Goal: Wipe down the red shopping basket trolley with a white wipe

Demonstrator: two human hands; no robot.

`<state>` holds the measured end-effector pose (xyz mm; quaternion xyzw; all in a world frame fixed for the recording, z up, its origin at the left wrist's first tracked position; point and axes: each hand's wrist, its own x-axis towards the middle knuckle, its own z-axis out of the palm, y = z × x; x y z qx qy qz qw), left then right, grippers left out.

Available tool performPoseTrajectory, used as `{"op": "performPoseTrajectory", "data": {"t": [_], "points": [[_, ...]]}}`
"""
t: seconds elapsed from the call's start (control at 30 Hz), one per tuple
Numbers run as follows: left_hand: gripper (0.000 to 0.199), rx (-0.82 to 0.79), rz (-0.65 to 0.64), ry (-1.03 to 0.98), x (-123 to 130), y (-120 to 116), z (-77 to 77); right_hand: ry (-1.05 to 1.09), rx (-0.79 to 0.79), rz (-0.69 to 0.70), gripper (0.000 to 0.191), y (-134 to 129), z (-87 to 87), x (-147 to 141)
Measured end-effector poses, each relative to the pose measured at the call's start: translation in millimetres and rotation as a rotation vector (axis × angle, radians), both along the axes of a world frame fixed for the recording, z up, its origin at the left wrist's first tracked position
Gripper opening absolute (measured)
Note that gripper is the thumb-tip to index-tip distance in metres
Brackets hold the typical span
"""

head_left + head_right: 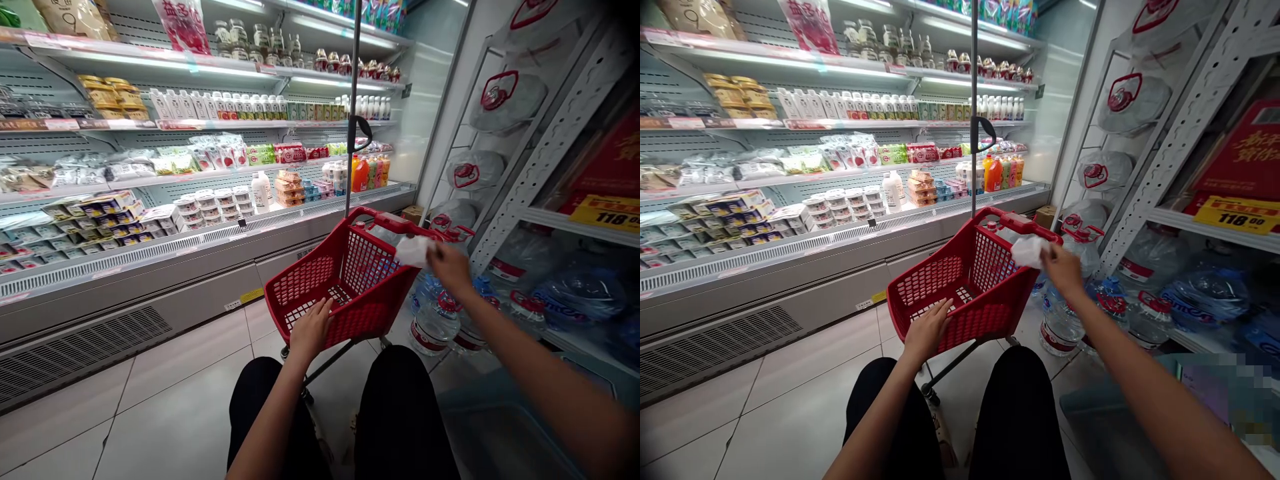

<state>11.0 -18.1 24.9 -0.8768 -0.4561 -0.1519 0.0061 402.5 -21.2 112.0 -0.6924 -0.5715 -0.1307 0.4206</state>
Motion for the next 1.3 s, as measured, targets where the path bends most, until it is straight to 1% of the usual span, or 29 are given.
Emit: {"op": "performPoseTrajectory", "data": {"t": [0.07,0.1,0.13,0.17,0.2,0.23,0.3,0.37,0.43,0.47,0.53,0.6,0.73,0.8,0.87,0.93,1.0,1.07,1.13,1.2,1.23,1.3], "points": [[0.048,0.003,-0.004,-0.006,-1.3,0.1,0.4,0.03,0.081,-0.178,0.053,4.3,27.9,30.6],[0.048,0.004,-0.003,-0.012,-1.0,-0.2,-0.1,0.002,0.127,-0.249,0.051,6.3,36.8,41.4],[0.048,0.004,-0.001,-0.02,-0.1,-0.9,-0.8,-0.045,0.152,-0.271,0.048,8.4,41.3,48.7],[0.048,0.006,0.002,-0.03,1.0,-1.7,-1.8,-0.1,0.166,-0.276,0.045,10.9,40.7,52.3],[0.048,0.008,0.004,-0.04,2.3,-2.6,-2.8,-0.156,0.163,-0.253,0.041,14.0,35.2,52.6],[0.049,0.012,0.004,-0.048,3.6,-3.7,-3.7,-0.198,0.144,-0.2,0.038,17.5,25.6,50.1],[0.05,0.019,0.0,-0.057,5.7,-6.0,-4.7,-0.218,0.098,-0.064,0.036,25.4,-2.0,40.6],[0.051,0.023,-0.004,-0.058,6.7,-7.9,-4.4,-0.193,0.087,0.047,0.04,32.1,-31.0,30.1],[0.05,0.025,-0.006,-0.052,7.0,-9.1,-3.3,-0.173,0.11,0.09,0.045,35.8,-52.4,22.5],[0.05,0.025,-0.008,-0.048,7.0,-9.4,-2.8,-0.176,0.122,0.094,0.047,36.1,-59.2,19.4],[0.049,0.022,-0.011,-0.045,7.1,-9.1,-2.1,-0.206,0.123,0.112,0.049,33.4,-66.7,11.5],[0.049,0.02,-0.008,-0.048,7.6,-8.3,-2.4,-0.247,0.103,0.173,0.05,26.7,-71.5,-2.9],[0.051,0.012,0.007,-0.048,7.5,-6.1,-4.8,-0.337,0.012,0.439,0.056,8.5,-88.9,-49.2],[0.051,0.003,0.007,-0.041,5.9,-5.1,-5.3,-0.375,-0.033,0.535,0.057,2.2,-96.4,-64.6],[0.05,-0.007,0.01,-0.035,3.1,-4.0,-4.8,-0.402,-0.06,0.593,0.057,1.1,-96.1,-62.5],[0.049,-0.017,0.019,-0.033,-0.3,-2.8,-3.4,-0.423,-0.083,0.62,0.057,5.5,-87.1,-41.9],[0.049,-0.026,0.026,-0.033,-3.5,-1.5,-1.3,-0.441,-0.092,0.579,0.055,13.7,-73.3,-10.2],[0.048,-0.032,0.033,-0.031,-6.0,-0.2,0.9,-0.445,-0.081,0.48,0.053,22.7,-60.8,19.8],[0.048,-0.036,0.039,-0.022,-7.5,0.9,2.4,-0.424,-0.055,0.373,0.051,29.5,-54.4,36.3],[0.049,-0.037,0.042,-0.014,-7.8,1.8,2.6,-0.387,-0.027,0.286,0.05,32.4,-56.5,32.5],[0.049,-0.036,0.046,-0.012,-7.4,2.2,2.2,-0.371,-0.018,0.264,0.05,32.0,-60.6,22.7],[0.051,-0.034,0.055,-0.013,-5.8,3.1,0.5,-0.353,-0.022,0.284,0.05,27.6,-73.3,-10.0]]}}
